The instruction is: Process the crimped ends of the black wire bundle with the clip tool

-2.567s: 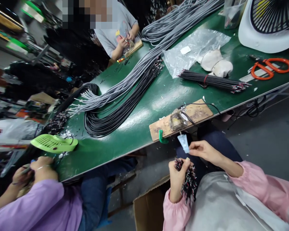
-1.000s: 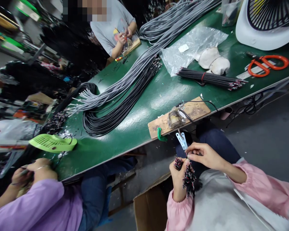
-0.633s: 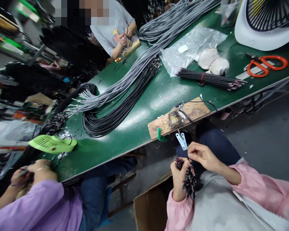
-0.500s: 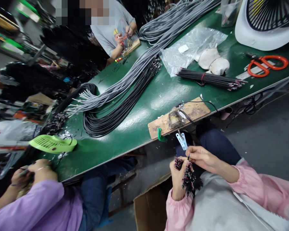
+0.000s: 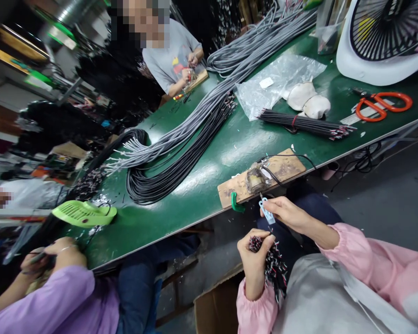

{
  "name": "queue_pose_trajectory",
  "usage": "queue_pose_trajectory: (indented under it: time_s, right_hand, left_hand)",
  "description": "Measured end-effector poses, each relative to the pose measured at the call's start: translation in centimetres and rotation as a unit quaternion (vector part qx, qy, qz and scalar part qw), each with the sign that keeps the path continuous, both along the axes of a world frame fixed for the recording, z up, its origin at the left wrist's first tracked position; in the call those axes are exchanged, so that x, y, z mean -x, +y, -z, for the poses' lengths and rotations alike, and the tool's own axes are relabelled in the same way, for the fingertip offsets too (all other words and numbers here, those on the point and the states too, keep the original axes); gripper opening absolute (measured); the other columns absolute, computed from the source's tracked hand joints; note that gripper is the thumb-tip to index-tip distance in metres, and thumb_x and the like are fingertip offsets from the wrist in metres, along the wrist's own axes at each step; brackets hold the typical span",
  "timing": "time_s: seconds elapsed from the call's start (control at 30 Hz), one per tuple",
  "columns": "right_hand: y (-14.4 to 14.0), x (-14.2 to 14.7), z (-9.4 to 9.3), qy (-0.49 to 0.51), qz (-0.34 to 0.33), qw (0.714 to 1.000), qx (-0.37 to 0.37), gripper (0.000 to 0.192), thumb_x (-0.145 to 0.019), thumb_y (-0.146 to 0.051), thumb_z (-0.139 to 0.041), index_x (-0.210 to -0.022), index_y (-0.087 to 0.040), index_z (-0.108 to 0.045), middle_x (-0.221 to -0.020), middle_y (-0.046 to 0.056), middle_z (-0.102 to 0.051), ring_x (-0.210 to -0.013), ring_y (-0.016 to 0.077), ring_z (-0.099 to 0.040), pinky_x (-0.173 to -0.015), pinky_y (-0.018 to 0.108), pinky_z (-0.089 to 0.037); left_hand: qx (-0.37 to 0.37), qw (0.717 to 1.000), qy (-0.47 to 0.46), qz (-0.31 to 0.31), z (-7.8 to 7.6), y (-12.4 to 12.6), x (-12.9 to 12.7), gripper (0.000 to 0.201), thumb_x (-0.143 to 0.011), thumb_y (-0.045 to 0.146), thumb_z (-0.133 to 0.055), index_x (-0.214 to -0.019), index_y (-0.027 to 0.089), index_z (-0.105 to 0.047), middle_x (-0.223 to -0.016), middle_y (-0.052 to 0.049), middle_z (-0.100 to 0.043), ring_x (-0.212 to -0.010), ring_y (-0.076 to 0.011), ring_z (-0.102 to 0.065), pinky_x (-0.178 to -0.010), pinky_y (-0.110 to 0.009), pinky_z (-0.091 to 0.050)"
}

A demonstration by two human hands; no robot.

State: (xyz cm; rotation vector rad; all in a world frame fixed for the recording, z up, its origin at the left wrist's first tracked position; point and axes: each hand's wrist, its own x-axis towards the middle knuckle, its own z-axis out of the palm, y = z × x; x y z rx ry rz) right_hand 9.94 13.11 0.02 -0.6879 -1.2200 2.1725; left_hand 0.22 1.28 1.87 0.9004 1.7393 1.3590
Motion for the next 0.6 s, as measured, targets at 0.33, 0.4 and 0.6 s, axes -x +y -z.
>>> queue_pose_trajectory:
  time_s: [0.33,0.4,0.6]
  right_hand:
    - [-0.7,0.2,1.0,0.145,-0.027,0.976,0.157,0.039,-0.075,-0.048,-0.066,-0.071,-0.010,-0.064,-0.067,0.002,-0.056,-0.058,0.0097,-0.046,-0.057,0.024,-0.035]
    - [-0.7,0.2,1.1,0.158,-0.034,0.974,0.161,0.038,-0.076,-0.048,-0.065,-0.072,-0.010,-0.064,-0.068,0.002,-0.056,-0.059,0.0098,-0.046,-0.058,0.024,-0.035]
    - [-0.8,0.1,1.5,0.167,-0.048,0.971,0.164,0.037,-0.079,-0.046,-0.063,-0.073,-0.010,-0.064,-0.070,0.003,-0.056,-0.060,0.0102,-0.047,-0.058,0.024,-0.035]
  left_hand:
    - [0.006,0.999,-0.041,0.029,1.1,0.7,0.2,0.014,-0.069,0.027,-0.071,-0.068,0.013,-0.070,-0.056,-0.002,-0.061,-0.050,-0.0130,-0.054,-0.051,-0.025,-0.043]
    - [0.006,0.998,-0.045,0.031,0.9,0.7,0.2,0.013,-0.069,0.026,-0.071,-0.068,0.013,-0.070,-0.056,-0.002,-0.060,-0.049,-0.0120,-0.053,-0.050,-0.024,-0.043]
    - [0.006,0.999,-0.042,0.033,0.2,0.9,0.4,0.009,-0.069,0.023,-0.071,-0.068,0.014,-0.071,-0.060,-0.002,-0.061,-0.050,-0.0118,-0.053,-0.051,-0.024,-0.042]
